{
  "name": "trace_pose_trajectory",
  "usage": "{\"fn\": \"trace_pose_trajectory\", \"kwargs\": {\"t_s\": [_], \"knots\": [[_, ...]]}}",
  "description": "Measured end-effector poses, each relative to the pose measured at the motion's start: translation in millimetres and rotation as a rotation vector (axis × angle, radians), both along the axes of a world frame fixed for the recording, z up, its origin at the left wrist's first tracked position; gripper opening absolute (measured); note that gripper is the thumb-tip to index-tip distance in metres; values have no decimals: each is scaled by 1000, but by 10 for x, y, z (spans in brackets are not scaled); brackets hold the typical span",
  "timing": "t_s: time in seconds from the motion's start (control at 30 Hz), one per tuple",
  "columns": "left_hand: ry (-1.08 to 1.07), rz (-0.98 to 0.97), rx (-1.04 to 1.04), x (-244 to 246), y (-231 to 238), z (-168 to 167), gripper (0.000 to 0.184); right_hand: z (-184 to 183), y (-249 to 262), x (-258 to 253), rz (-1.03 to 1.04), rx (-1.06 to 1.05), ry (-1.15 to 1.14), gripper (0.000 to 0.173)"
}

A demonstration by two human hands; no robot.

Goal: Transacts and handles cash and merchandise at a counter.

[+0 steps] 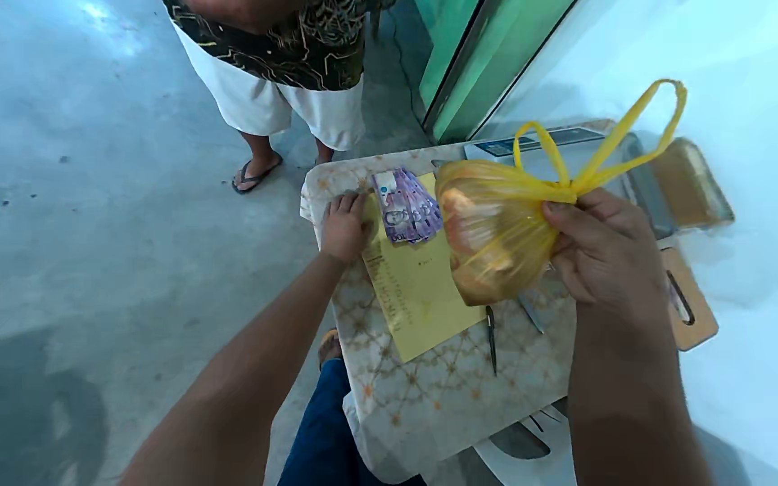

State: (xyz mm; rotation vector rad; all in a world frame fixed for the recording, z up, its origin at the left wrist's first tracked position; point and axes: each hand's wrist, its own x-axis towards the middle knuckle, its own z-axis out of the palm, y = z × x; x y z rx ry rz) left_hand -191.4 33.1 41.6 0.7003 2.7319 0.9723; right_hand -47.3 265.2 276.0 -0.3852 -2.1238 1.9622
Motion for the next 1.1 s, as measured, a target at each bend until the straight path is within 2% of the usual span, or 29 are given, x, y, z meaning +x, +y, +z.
{"fn": "trace_pose_trajectory", "kwargs": {"t_s": [0.17,0.37,0.43,0.5,0.6,0.67,0.73,0.83,0.9,0.97,1.0,1.07,1.1], "knots": [[24,-67,48,281,37,-50,49,-83,-159,-371,59,89,-40,11],[73,-33,91,542,62,-60,46,-420,-446,-924,71,17,-40,9],[14,72,169,574,-54,-49,43,-545,-630,-1077,28,-48,-73,8],[-73,268,304,548,-280,8,41,-644,-842,-1191,-35,-133,-142,9],[-209,455,553,387,-662,182,51,-783,-1184,-1329,-151,-244,-200,11],[-301,424,685,212,-785,365,58,-871,-1392,-1406,-215,-319,-216,16],[-313,327,704,8,-787,474,61,-948,-1579,-1490,-293,-391,-237,20],[-312,197,643,-293,-741,384,58,-1088,-1805,-1585,-398,-469,-240,23],[-356,197,622,-432,-717,239,53,-1202,-1874,-1615,-416,-497,-264,25],[-401,227,612,-501,-690,140,50,-1302,-1806,-1603,-312,-410,-330,26],[-417,241,608,-517,-680,116,50,-1320,-1698,-1574,-198,-322,-357,27],[-428,250,599,-525,-676,91,50,-1278,-1349,-1452,19,-73,-380,32],[-435,253,589,-538,-677,89,51,-1236,-1139,-1377,38,64,-368,32]]}}
